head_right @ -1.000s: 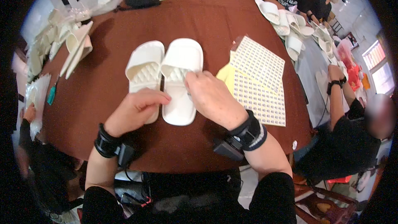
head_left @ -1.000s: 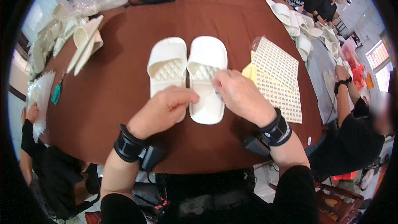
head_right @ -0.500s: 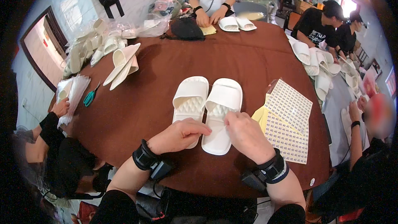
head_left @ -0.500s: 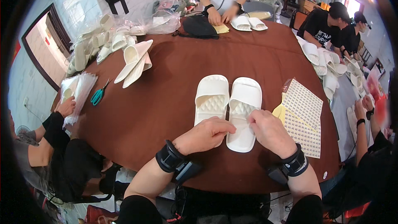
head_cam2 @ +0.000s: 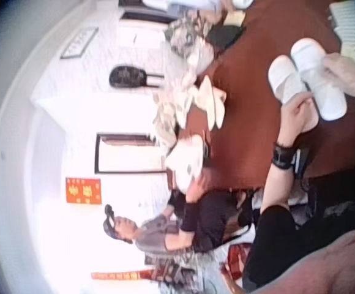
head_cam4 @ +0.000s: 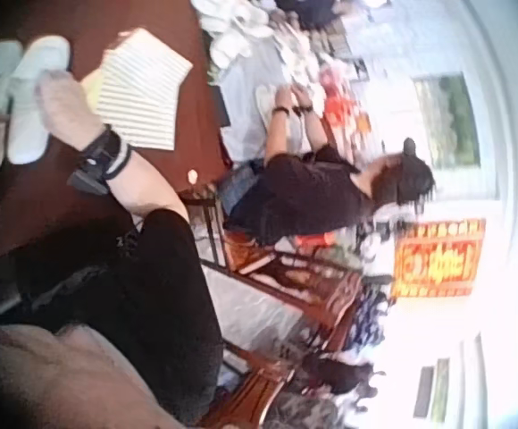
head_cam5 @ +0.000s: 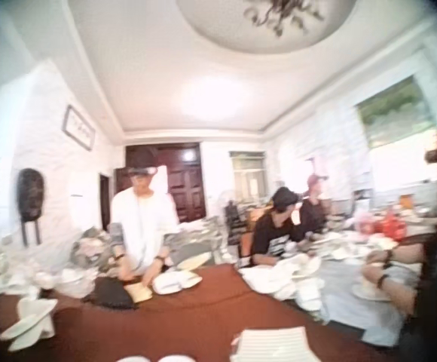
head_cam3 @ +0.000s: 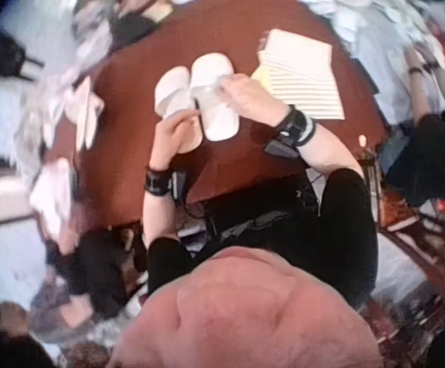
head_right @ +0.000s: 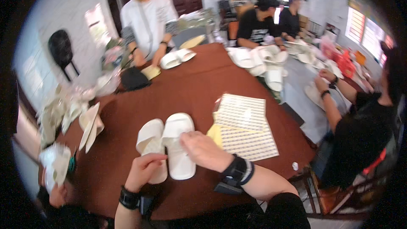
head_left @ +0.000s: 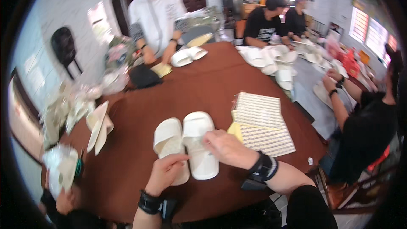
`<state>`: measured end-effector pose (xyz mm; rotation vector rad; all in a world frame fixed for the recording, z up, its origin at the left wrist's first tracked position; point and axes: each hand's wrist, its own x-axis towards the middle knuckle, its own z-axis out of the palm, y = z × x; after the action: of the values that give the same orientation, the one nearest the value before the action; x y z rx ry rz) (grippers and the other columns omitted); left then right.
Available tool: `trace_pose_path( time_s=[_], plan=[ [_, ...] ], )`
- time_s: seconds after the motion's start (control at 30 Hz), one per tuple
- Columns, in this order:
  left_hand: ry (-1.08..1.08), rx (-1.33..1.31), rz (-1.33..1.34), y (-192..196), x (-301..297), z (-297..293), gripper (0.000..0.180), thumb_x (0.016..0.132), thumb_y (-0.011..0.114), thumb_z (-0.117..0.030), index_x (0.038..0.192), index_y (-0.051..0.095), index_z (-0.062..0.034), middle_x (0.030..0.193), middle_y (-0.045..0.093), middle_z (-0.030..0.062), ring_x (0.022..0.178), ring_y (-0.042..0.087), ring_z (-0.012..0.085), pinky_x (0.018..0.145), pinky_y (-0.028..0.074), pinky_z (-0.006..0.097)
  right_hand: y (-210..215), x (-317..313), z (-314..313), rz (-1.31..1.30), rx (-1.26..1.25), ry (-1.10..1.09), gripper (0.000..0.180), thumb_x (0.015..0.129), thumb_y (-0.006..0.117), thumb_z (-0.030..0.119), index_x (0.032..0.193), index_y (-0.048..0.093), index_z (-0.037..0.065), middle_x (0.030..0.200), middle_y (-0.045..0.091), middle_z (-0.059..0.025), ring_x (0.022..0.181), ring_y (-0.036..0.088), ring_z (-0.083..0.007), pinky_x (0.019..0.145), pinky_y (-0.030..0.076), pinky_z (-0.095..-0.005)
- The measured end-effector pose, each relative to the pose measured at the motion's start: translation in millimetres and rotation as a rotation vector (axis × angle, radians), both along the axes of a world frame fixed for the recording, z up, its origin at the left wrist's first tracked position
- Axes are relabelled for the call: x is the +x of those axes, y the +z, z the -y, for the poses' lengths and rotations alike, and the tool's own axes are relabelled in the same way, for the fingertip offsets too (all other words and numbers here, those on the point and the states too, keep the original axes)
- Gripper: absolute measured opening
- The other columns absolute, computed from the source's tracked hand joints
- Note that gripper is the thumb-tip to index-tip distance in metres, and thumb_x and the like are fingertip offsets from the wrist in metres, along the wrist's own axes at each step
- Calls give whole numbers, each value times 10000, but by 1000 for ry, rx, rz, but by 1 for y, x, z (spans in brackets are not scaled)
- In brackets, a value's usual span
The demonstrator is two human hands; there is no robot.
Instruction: Applying small labels or stickers to the inside of white slippers.
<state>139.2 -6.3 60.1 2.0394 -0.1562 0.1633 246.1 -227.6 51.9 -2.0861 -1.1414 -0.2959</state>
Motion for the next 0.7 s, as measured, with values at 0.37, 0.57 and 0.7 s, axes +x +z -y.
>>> trace_pose_path(
  time_s=[0.37, 0.57, 0.7],
  plan=[
    [461, -450, 212, -46, 19, -53, 313, 940, 493, -13, 1251, 486, 22, 1106, 532, 57, 967, 551, 141, 846, 464, 282, -9, 13, 2, -88, -69, -155, 361, 891, 622, 136, 1196, 459, 35, 1090, 509, -190, 1038, 549, -375, 857, 481, -455],
    [418, -604, 78, -46, 22, -51, 460, 912, 545, -36, 1341, 402, 44, 1193, 516, 92, 1034, 557, 174, 899, 468, 303, -20, 20, -3, -181, -84, -118, 393, 885, 625, 129, 1199, 421, 8, 1082, 503, -232, 986, 585, -408, 806, 501, -481],
    [421, -598, 21, -44, 25, -44, 568, 892, 583, -62, 1399, 354, 54, 1247, 531, 122, 1096, 568, 199, 935, 470, 319, -34, 28, -8, -159, -63, -129, 368, 862, 604, 68, 1170, 419, -14, 1028, 520, -253, 887, 613, -421, 739, 520, -480]
  ],
)
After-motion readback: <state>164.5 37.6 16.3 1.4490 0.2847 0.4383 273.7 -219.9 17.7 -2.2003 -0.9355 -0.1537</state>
